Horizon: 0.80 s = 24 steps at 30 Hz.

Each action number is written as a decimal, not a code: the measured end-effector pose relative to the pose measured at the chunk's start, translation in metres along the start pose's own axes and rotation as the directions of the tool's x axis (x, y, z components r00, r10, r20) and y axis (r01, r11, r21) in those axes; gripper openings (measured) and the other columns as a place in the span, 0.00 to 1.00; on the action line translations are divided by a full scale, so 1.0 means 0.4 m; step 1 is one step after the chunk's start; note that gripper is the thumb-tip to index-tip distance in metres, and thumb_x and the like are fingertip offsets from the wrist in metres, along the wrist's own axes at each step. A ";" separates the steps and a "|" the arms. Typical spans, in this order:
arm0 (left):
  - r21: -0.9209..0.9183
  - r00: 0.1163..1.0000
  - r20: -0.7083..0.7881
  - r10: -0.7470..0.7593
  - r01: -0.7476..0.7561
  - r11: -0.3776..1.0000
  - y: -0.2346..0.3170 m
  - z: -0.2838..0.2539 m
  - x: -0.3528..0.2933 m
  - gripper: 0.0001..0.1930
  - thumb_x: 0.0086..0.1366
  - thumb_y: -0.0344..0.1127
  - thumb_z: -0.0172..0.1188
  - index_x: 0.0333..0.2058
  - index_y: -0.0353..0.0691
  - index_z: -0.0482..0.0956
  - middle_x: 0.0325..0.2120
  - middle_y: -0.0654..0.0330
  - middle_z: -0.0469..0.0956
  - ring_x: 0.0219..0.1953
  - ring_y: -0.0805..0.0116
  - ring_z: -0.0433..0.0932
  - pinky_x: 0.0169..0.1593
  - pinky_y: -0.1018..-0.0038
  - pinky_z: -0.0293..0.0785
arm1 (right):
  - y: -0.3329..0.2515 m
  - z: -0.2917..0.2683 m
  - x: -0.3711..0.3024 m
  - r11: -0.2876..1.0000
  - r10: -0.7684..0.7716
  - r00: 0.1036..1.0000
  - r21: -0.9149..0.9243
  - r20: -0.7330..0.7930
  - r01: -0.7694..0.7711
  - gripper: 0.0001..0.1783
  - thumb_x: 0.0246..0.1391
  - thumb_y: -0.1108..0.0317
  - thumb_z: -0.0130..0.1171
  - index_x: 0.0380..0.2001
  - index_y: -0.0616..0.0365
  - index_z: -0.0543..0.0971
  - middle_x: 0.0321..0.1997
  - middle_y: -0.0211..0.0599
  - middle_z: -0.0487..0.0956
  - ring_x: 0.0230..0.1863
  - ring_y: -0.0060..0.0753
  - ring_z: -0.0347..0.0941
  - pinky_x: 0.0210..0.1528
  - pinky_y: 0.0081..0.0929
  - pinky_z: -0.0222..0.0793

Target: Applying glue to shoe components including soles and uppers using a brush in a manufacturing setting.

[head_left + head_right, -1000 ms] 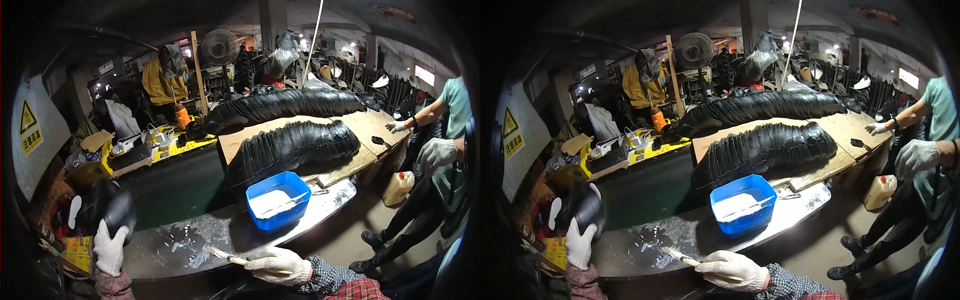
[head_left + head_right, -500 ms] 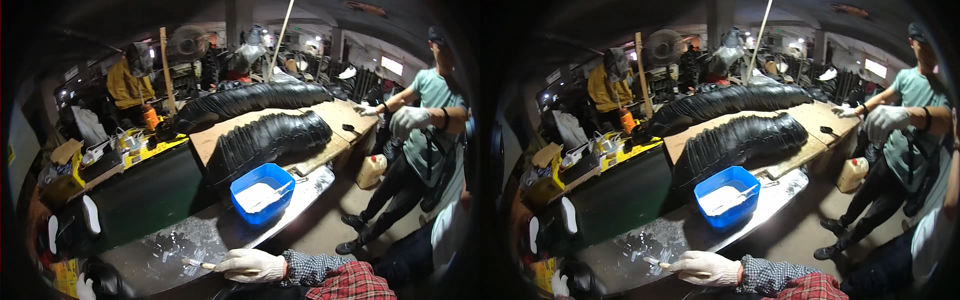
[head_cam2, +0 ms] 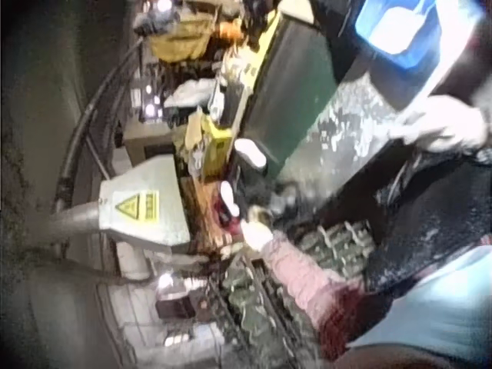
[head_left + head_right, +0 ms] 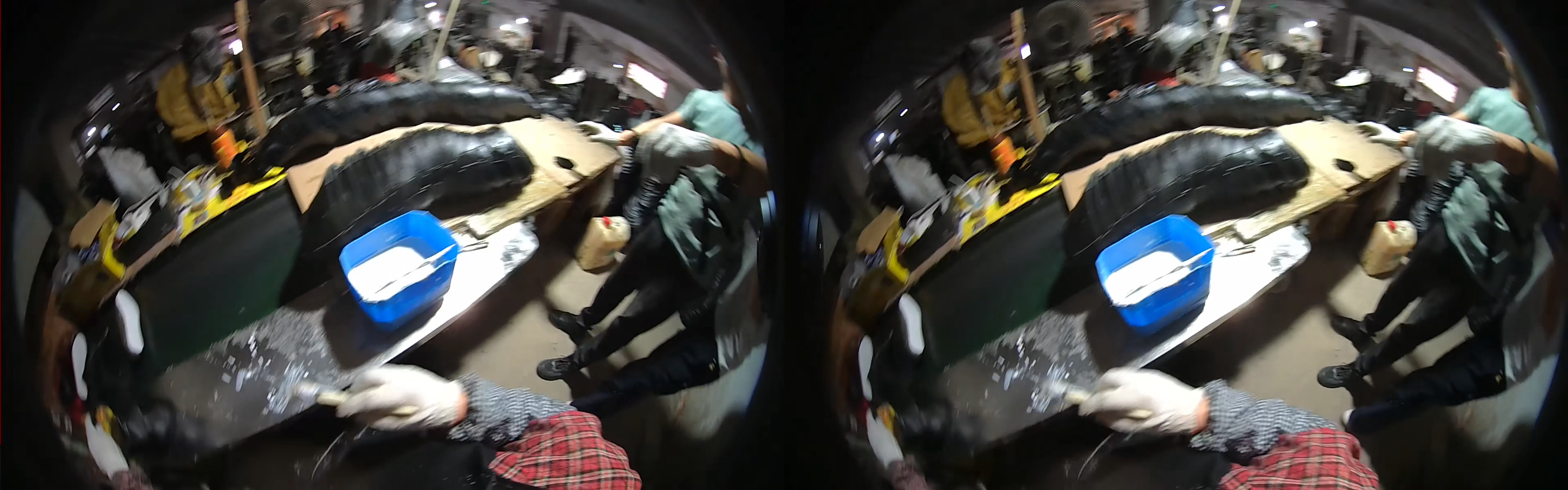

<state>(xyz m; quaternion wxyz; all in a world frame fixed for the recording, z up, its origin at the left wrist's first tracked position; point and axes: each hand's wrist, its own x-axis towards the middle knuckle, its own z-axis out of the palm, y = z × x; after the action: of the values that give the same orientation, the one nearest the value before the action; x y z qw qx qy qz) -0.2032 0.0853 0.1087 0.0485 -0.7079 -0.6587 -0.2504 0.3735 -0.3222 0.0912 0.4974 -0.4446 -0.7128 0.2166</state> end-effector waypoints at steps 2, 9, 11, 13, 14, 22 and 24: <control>-0.034 0.985 -0.173 -0.028 0.022 0.999 0.192 -0.051 -0.018 0.21 0.71 0.38 0.44 0.60 0.35 0.65 0.59 0.46 0.66 0.58 0.52 0.69 0.60 0.68 0.62 | -0.009 -0.116 -0.041 0.984 -0.005 0.991 -0.179 -0.130 -0.018 0.19 0.48 0.79 0.59 0.46 0.56 0.78 0.30 0.38 0.76 0.30 0.38 0.73 0.33 0.30 0.69; -0.976 0.976 0.131 -0.172 0.157 0.152 0.538 -0.007 -0.350 0.20 0.69 0.42 0.54 0.50 0.32 0.74 0.40 0.54 0.79 0.35 0.67 0.79 0.38 0.72 0.76 | 0.040 -0.405 0.021 0.771 0.172 0.756 -0.392 -0.632 -0.503 0.16 0.55 0.58 0.64 0.35 0.62 0.81 0.31 0.37 0.81 0.31 0.23 0.77 0.35 0.18 0.72; -0.902 0.899 0.431 -0.077 0.432 -0.009 0.680 0.057 -0.451 0.18 0.68 0.44 0.55 0.47 0.35 0.75 0.33 0.56 0.80 0.24 0.70 0.78 0.27 0.73 0.76 | 0.097 -0.420 0.069 0.655 0.433 0.662 -0.292 -0.612 -0.697 0.18 0.55 0.54 0.63 0.32 0.61 0.82 0.26 0.37 0.80 0.28 0.23 0.76 0.32 0.21 0.70; -0.729 0.721 0.672 0.171 0.684 -0.020 0.693 0.108 -0.483 0.12 0.67 0.40 0.56 0.41 0.38 0.77 0.29 0.61 0.79 0.24 0.72 0.77 0.27 0.74 0.75 | 0.152 -0.443 0.065 0.527 0.508 0.668 -0.417 -0.544 -0.741 0.19 0.54 0.52 0.63 0.30 0.59 0.81 0.23 0.37 0.80 0.25 0.25 0.74 0.30 0.23 0.69; -0.646 0.634 0.757 0.157 0.763 0.033 0.707 0.111 -0.505 0.08 0.67 0.37 0.56 0.37 0.39 0.77 0.26 0.65 0.76 0.24 0.74 0.75 0.28 0.75 0.73 | 0.162 -0.434 0.061 0.529 0.483 0.694 -0.454 -0.533 -0.717 0.19 0.53 0.50 0.63 0.30 0.59 0.81 0.22 0.36 0.79 0.25 0.26 0.74 0.31 0.25 0.69; -0.596 0.589 0.792 0.159 0.803 -0.006 0.749 0.145 -0.693 0.08 0.64 0.36 0.60 0.39 0.40 0.76 0.21 0.71 0.70 0.20 0.80 0.66 0.23 0.80 0.62 | 0.004 -0.360 -0.144 0.705 0.197 0.729 -0.422 -0.656 -0.570 0.07 0.58 0.71 0.57 0.37 0.64 0.78 0.26 0.26 0.73 0.26 0.13 0.65 0.29 0.12 0.60; -0.615 0.617 0.778 0.119 0.786 -0.056 0.771 0.142 -0.713 0.07 0.64 0.34 0.60 0.40 0.40 0.77 0.21 0.71 0.71 0.20 0.81 0.66 0.24 0.80 0.61 | -0.015 -0.293 -0.126 0.802 0.117 0.718 -0.361 -0.686 -0.476 0.06 0.61 0.74 0.52 0.35 0.64 0.77 0.31 0.29 0.74 0.28 0.14 0.64 0.30 0.13 0.61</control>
<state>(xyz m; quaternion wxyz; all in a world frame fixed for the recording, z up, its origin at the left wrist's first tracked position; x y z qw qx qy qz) 0.1064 -0.1904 0.0204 -0.7379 -0.3568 -0.4399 -0.3669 0.4822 -0.3838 0.1177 0.5263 -0.7192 -0.4490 -0.0641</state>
